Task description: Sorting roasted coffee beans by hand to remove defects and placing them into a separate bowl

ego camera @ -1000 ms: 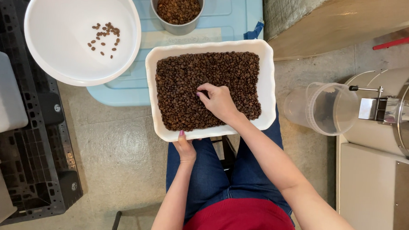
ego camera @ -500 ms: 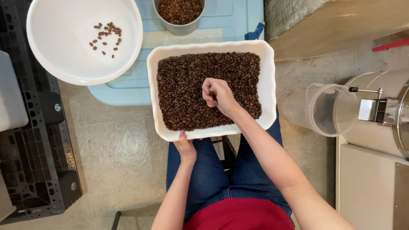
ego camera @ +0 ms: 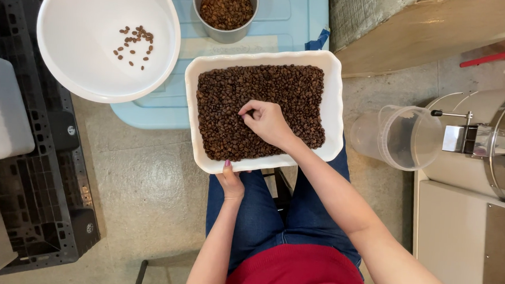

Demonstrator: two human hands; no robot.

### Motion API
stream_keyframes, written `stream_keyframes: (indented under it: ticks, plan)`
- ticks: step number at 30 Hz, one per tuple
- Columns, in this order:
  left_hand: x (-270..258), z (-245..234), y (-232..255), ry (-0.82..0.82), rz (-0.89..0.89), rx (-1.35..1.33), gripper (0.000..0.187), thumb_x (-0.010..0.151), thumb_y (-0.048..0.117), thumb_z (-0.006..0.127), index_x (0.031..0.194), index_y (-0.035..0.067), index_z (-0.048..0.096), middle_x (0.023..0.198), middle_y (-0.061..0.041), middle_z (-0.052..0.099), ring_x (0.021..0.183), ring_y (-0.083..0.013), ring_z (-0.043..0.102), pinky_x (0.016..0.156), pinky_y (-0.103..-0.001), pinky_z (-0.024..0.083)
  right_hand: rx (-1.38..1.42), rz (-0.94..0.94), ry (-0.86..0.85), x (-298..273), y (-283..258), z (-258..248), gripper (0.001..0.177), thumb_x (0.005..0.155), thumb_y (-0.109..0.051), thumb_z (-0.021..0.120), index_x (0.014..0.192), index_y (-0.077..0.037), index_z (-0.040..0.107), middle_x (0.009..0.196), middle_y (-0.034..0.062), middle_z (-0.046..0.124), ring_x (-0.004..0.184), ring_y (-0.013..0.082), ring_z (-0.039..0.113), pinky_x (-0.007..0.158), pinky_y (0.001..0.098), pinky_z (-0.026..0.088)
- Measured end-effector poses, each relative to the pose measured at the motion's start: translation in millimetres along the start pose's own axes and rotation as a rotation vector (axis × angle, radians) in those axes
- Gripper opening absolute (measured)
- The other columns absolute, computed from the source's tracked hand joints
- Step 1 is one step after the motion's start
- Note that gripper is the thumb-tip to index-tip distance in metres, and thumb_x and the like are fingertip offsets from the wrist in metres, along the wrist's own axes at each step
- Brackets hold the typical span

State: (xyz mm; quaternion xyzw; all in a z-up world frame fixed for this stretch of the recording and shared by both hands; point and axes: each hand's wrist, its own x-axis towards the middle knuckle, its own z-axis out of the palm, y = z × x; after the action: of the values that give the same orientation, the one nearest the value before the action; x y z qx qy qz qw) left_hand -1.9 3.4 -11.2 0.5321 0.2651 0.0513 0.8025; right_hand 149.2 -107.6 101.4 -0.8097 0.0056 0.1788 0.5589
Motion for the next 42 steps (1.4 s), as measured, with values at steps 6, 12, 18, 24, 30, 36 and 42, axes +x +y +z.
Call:
stream_keyframes:
  ticks: [6,12,18,24,30,36,42]
  plan:
    - [1,-2,-2,-0.008,-0.032,-0.035,0.077,0.100,0.038,0.050,0.157,0.002,0.012,0.144,-0.022,0.033,0.123,-0.0292,0.052,0.095,-0.041,0.059,-0.126,-0.020,-0.073,-12,1,-1,0.020,0.090,0.002,0.063,0.103,-0.005,0.076,0.041,-0.0047,0.043,0.039,0.0048,0.032,0.047,0.0185,0.033]
    - [0,1,-1,-0.002,-0.003,-0.027,0.078,0.100,0.038,0.050,0.157,0.001,0.012,0.146,-0.022,0.032,0.126,-0.0284,0.049,0.100,-0.042,0.056,-0.164,-0.068,-0.039,-10,14,6,0.017,0.092,0.002,0.063,0.103,-0.003,0.075,0.041,-0.0046,0.043,0.038,0.0050,0.035,0.047,0.0189,0.034]
    - [-1,2,1,0.001,0.009,0.001,0.076,0.101,0.039,0.049,0.157,0.001,0.014,0.147,-0.023,0.033,0.127,-0.0295,0.049,0.100,-0.043,0.056,0.126,0.053,-0.065,-2,26,6,0.018,0.094,-0.007,0.048,0.094,-0.011,0.065,0.049,-0.0051,0.042,0.047,0.0071,0.036,0.051,0.0224,0.037]
    - [-1,1,-3,0.006,-0.001,-0.022,0.079,0.100,0.036,0.051,0.158,0.002,0.010,0.148,-0.023,0.030,0.128,-0.0300,0.048,0.101,-0.044,0.054,0.025,0.007,-0.053,-8,9,13,0.027,0.089,-0.002,0.043,0.082,-0.011,0.068,0.045,-0.0009,0.042,0.045,0.0093,0.035,0.049,0.0244,0.037]
    - [-2,-2,-19,0.016,0.013,-0.010,0.076,0.101,0.034,0.051,0.158,0.003,0.012,0.149,-0.023,0.030,0.129,-0.0307,0.046,0.103,-0.044,0.053,-0.215,-0.132,-0.077,-9,6,21,0.019,0.094,0.000,0.059,0.104,-0.009,0.073,0.042,-0.0040,0.042,0.039,0.0074,0.034,0.048,0.0208,0.035]
    - [-3,2,-6,0.023,-0.010,-0.027,0.079,0.101,0.033,0.052,0.159,0.002,0.009,0.149,-0.024,0.028,0.130,-0.0310,0.045,0.104,-0.045,0.052,-0.441,-0.266,-0.061,-2,29,28,0.015,0.096,-0.003,0.062,0.105,-0.007,0.074,0.040,-0.0014,0.046,0.032,0.0099,0.033,0.043,0.0214,0.034]
    - [0,0,-10,0.030,-0.006,-0.037,0.078,0.101,0.033,0.053,0.158,0.001,0.011,0.146,-0.024,0.031,0.128,-0.0298,0.047,0.101,-0.045,0.054,-0.313,-0.313,0.088,29,6,16,0.011,0.097,-0.008,0.064,0.103,-0.011,0.073,0.040,-0.0026,0.048,0.034,0.0121,0.043,0.044,0.0229,0.040]
